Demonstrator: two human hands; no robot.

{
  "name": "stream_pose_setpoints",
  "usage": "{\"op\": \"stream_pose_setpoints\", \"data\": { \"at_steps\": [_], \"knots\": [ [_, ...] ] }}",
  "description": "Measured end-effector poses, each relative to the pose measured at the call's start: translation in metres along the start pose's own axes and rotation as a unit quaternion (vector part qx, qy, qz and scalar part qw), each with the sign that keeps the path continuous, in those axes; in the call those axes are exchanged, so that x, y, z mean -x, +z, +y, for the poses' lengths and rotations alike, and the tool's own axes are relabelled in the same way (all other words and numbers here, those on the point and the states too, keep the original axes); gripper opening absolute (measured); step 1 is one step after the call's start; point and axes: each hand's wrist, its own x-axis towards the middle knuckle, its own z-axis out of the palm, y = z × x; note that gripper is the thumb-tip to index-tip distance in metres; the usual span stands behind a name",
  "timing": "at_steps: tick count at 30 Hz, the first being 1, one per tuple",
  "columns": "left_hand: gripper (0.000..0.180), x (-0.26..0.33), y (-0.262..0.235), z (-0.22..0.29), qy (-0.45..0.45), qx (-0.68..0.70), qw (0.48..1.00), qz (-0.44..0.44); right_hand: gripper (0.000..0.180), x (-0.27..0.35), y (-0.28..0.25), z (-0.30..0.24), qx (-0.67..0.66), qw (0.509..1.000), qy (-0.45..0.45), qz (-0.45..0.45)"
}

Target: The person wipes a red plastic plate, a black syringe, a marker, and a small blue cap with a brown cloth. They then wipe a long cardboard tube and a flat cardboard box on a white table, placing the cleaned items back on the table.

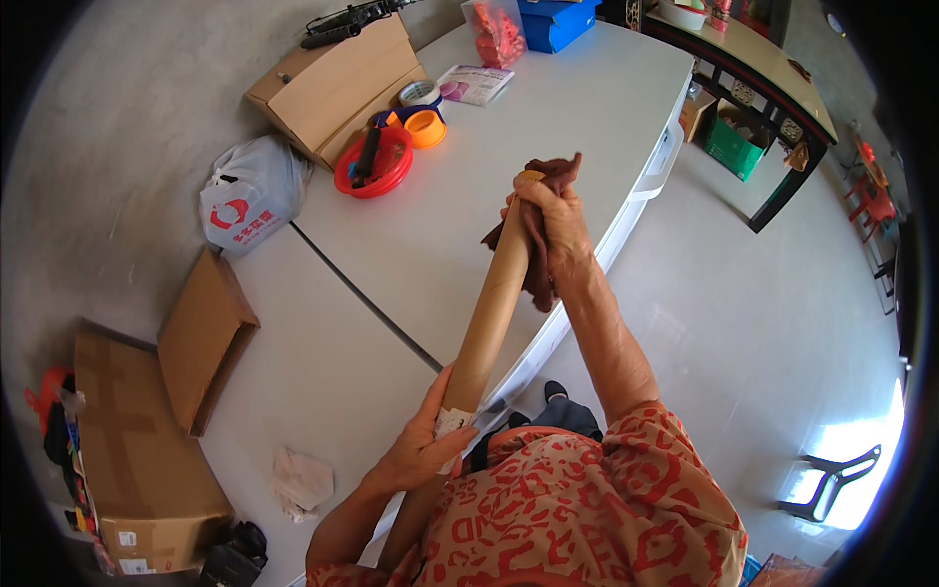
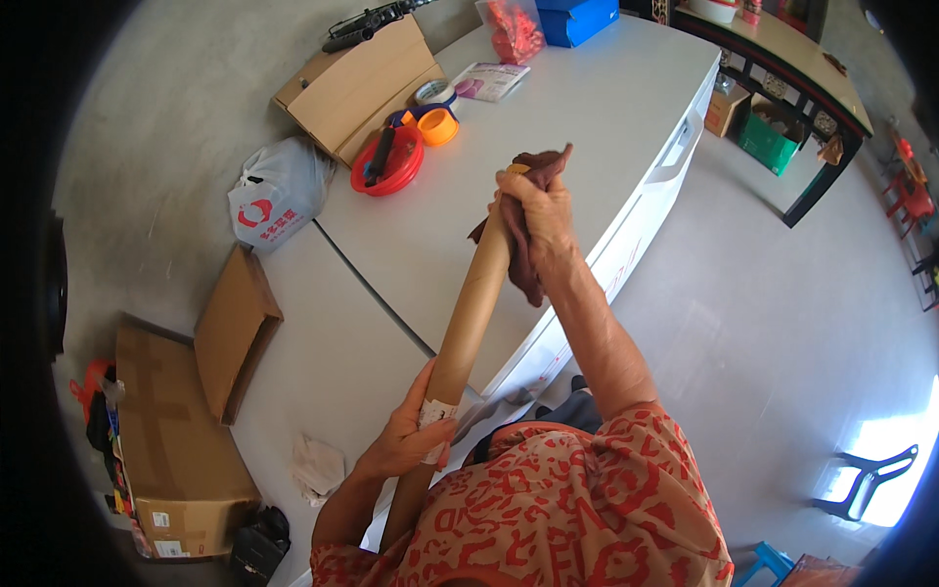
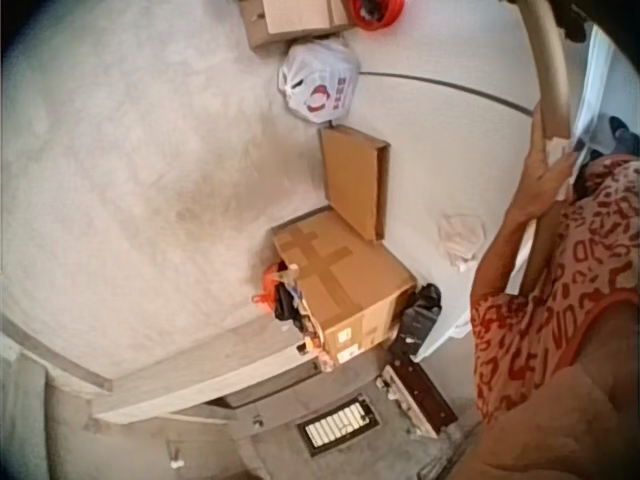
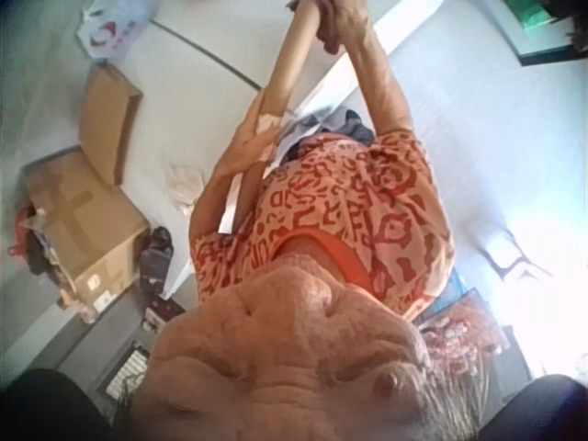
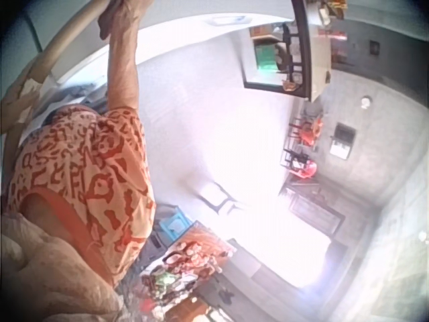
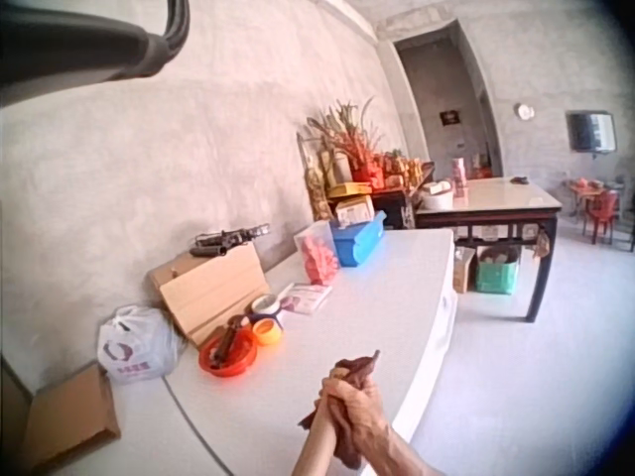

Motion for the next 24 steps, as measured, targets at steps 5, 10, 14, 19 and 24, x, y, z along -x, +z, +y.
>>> {"op": "stream_pose_setpoints", "data": {
  "at_steps": [5, 10, 14, 19, 24],
  "knots": [
    [0.077, 0.002, 0.007, 0.008, -0.016, -0.033, 0.999, 0.018, 0.022, -0.012, -0.006, 0.003, 0.314, 0.929, -0.190, 0.046],
    [0.077, -0.004, 0.008, 0.000, 0.028, -0.047, 0.997, 0.054, 0.031, 0.030, -0.012, 0.024, 0.584, 0.697, -0.411, -0.057],
    [0.077, -0.010, 0.006, -0.001, 0.030, -0.034, 0.995, 0.084, 0.045, 0.084, -0.008, 0.049, 0.647, 0.593, -0.449, -0.168],
    [0.076, -0.011, 0.000, -0.005, 0.041, -0.041, 0.994, 0.089, 0.033, 0.111, -0.004, 0.057, 0.621, 0.571, -0.448, -0.296],
    [0.077, -0.013, 0.008, -0.003, 0.042, -0.070, 0.990, 0.117, 0.019, 0.073, 0.006, 0.047, 0.643, 0.567, -0.452, -0.246]
  ]
}}
